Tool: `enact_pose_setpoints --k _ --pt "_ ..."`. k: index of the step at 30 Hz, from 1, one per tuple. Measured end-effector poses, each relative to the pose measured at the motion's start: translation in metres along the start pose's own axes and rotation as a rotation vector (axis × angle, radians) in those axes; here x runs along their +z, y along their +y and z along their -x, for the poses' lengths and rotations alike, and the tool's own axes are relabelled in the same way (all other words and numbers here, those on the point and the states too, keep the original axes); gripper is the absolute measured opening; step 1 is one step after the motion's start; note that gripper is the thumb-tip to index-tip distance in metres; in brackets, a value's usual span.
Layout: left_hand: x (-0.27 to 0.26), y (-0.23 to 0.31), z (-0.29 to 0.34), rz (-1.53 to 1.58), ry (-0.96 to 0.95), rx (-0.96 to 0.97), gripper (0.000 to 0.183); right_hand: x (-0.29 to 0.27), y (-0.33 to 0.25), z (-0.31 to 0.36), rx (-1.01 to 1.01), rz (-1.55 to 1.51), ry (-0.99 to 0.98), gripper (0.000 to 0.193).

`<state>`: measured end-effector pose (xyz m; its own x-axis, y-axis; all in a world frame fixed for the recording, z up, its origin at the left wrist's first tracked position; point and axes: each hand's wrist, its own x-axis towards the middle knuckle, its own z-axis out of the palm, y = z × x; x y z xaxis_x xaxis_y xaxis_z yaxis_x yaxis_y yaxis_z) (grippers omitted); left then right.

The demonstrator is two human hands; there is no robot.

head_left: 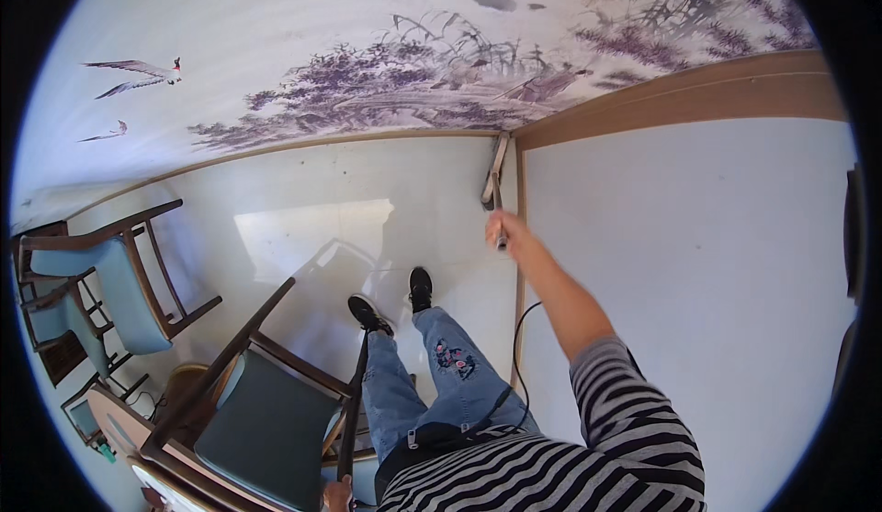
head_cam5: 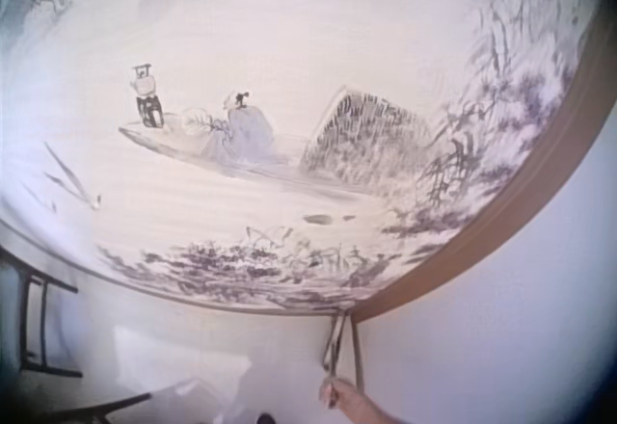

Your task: The person sweeps the floor of a dining room using a broom and dustpan. They move chairs around to access the floor underneath and along the walls, sweeping debris into the dustpan.

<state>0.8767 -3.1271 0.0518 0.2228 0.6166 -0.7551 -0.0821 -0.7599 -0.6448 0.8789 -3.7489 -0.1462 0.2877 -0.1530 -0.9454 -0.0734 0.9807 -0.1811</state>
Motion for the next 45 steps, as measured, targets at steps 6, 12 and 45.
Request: enact_pose_setpoints --k 6,12,45 --pt "0.002 0.003 0.005 0.03 -0.033 -0.023 0.056 -0.015 0.035 0.077 0.026 -0.027 -0.004 0.024" --pt "-0.009 0.005 0.005 0.024 -0.023 -0.016 0.056 -0.007 -0.004 0.015 0.078 0.621 -0.013 0.03" --pt "-0.019 0.012 0.025 0.12 -0.109 -0.135 0.053 0.104 0.152 0.066 0.17 0.271 -0.276 0.028"
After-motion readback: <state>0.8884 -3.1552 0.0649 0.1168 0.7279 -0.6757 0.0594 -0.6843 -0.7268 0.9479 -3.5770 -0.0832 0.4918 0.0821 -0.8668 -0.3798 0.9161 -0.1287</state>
